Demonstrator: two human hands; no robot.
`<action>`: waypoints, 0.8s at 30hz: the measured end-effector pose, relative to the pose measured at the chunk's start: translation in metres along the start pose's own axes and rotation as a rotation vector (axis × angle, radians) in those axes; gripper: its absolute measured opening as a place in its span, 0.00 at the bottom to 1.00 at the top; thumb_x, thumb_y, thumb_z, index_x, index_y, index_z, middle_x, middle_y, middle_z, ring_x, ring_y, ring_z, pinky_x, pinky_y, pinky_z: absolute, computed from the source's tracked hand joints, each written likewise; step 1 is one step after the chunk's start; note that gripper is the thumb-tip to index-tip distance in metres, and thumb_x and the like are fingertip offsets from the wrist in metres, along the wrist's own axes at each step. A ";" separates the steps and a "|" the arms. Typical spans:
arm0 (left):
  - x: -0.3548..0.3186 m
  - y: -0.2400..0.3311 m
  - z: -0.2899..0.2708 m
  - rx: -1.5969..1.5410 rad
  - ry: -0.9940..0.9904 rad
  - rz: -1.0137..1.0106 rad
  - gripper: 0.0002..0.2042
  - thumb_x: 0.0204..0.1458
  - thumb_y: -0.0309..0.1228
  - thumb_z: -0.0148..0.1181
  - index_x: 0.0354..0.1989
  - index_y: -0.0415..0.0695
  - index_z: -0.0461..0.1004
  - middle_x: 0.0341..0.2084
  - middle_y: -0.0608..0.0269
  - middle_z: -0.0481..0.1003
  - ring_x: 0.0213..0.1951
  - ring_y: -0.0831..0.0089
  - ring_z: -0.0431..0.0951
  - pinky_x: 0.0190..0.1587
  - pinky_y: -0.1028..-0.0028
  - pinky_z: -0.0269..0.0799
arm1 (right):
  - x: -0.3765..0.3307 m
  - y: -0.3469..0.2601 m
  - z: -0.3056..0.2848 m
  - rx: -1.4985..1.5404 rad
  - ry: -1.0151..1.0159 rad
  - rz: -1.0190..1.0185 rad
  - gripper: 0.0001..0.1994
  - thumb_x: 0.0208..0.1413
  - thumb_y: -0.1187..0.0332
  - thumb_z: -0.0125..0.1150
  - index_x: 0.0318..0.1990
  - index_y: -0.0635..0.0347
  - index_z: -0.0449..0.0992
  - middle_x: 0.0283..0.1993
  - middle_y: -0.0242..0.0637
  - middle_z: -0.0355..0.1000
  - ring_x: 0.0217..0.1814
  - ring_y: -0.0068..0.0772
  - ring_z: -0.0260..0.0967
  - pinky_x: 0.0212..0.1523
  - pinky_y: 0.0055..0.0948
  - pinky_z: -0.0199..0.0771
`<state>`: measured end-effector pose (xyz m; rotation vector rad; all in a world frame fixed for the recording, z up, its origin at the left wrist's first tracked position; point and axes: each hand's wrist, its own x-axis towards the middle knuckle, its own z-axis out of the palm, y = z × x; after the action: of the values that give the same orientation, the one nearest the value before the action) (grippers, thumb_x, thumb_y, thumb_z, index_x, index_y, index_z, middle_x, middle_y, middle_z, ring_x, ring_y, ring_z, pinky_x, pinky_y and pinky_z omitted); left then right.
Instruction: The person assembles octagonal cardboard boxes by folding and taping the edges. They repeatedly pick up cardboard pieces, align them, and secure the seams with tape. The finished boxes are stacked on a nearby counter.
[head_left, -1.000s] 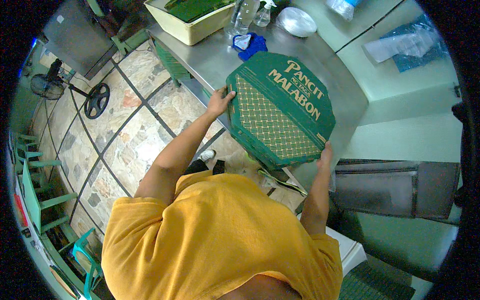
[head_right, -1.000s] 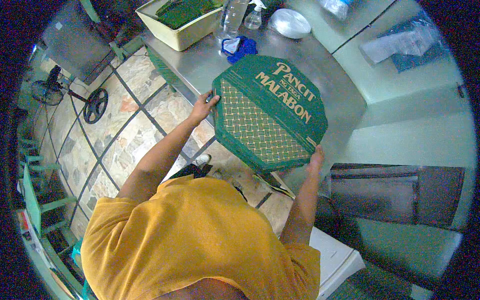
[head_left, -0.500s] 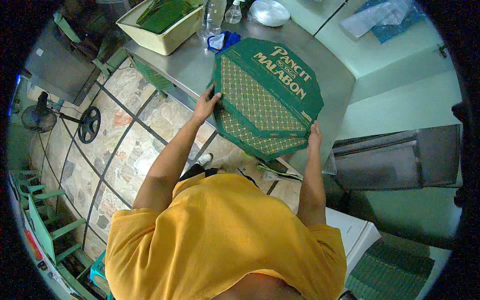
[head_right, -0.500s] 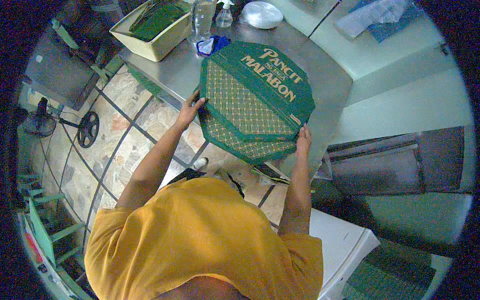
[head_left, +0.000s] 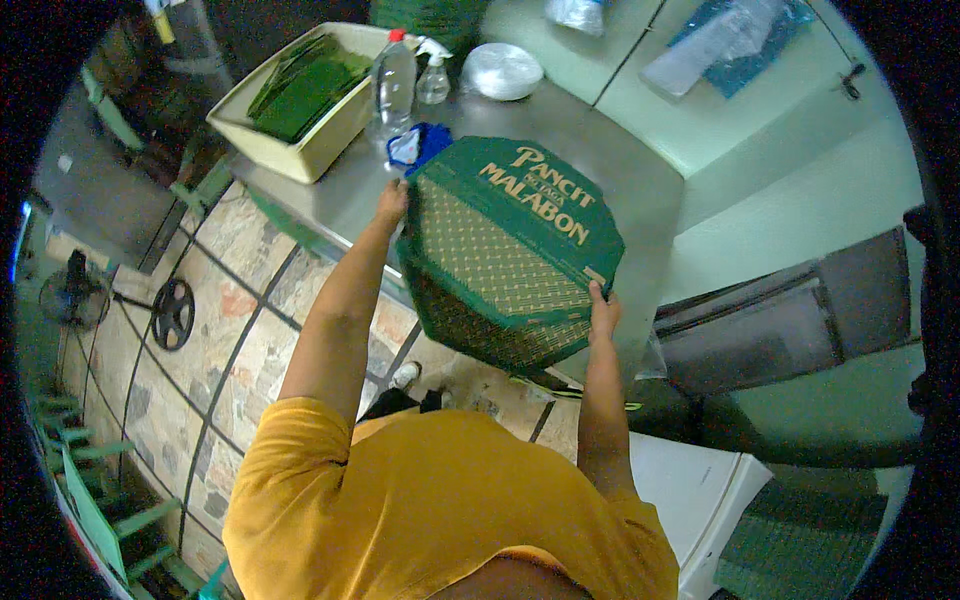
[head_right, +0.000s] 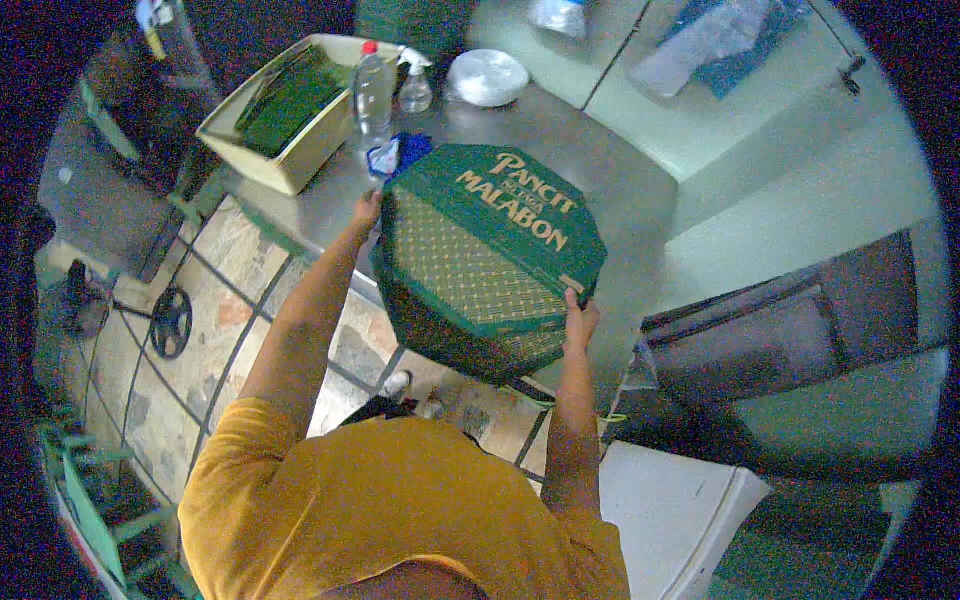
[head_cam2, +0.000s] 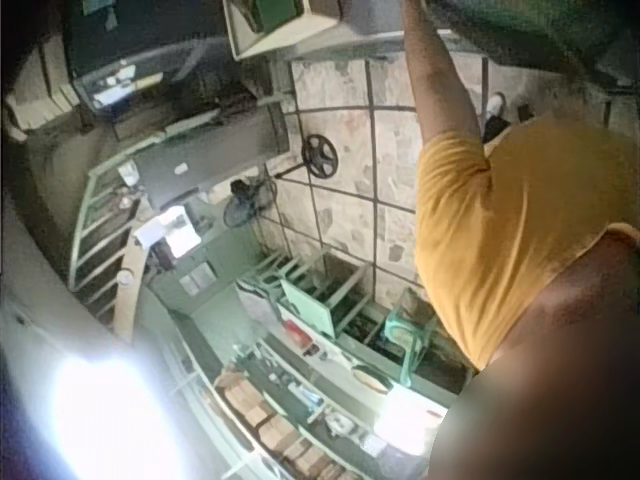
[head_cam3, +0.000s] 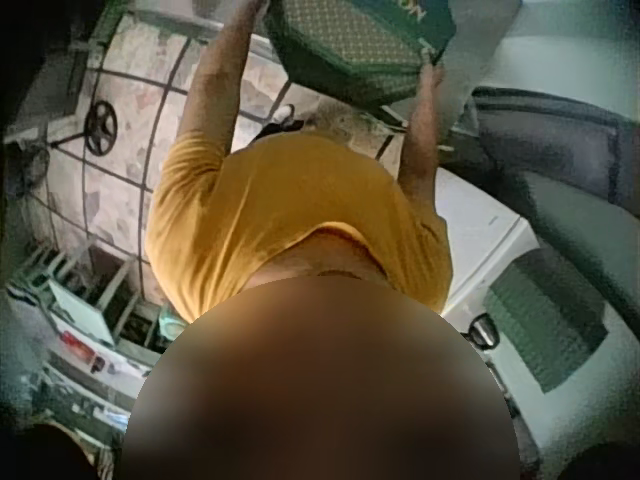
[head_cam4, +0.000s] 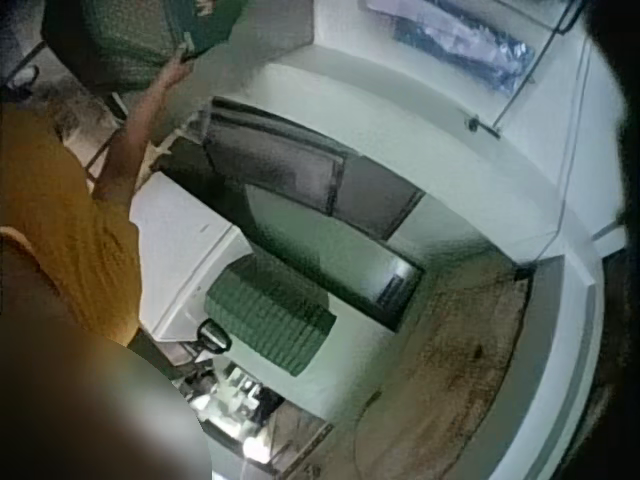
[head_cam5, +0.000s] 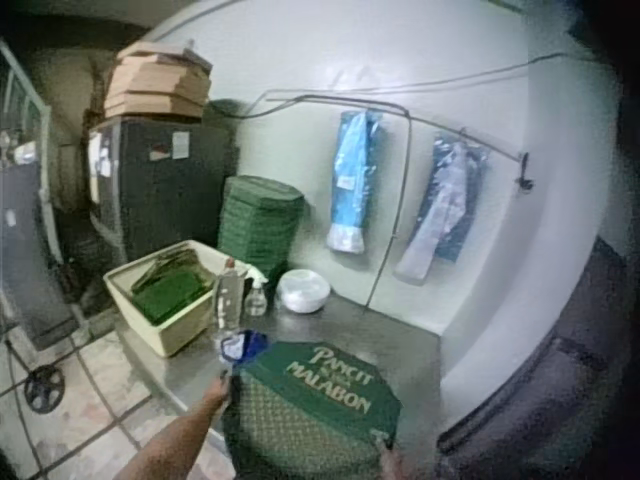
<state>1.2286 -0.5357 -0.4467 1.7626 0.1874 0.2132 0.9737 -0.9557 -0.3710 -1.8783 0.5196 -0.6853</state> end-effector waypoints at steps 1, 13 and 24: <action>0.011 0.002 0.003 -0.015 -0.011 -0.005 0.22 0.56 0.40 0.51 0.54 0.36 0.69 0.49 0.40 0.72 0.52 0.50 0.71 0.54 0.61 0.65 | 0.001 -0.004 0.001 -0.026 -0.028 0.035 0.25 0.50 0.55 0.66 0.47 0.67 0.74 0.40 0.40 0.74 0.40 0.35 0.69 0.45 0.36 0.67; -0.104 0.033 -0.073 -0.200 -0.177 0.099 0.15 0.56 0.31 0.56 0.50 0.38 0.74 0.39 0.58 0.79 0.43 0.70 0.76 0.49 0.74 0.67 | -0.005 -0.015 -0.041 0.194 -0.166 0.249 0.35 0.54 0.58 0.63 0.65 0.66 0.56 0.67 0.44 0.56 0.67 0.38 0.52 0.65 0.35 0.50; -0.153 0.039 -0.073 -0.115 -0.017 0.072 0.18 0.55 0.34 0.55 0.52 0.38 0.72 0.37 0.49 0.79 0.39 0.64 0.80 0.44 0.69 0.72 | 0.029 -0.013 -0.048 0.063 -0.313 0.207 0.29 0.57 0.63 0.59 0.64 0.64 0.60 0.63 0.41 0.61 0.63 0.36 0.57 0.63 0.34 0.54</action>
<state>1.0631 -0.5115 -0.4005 1.6578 0.0976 0.2563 0.9635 -1.0018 -0.3376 -1.7985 0.4748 -0.2613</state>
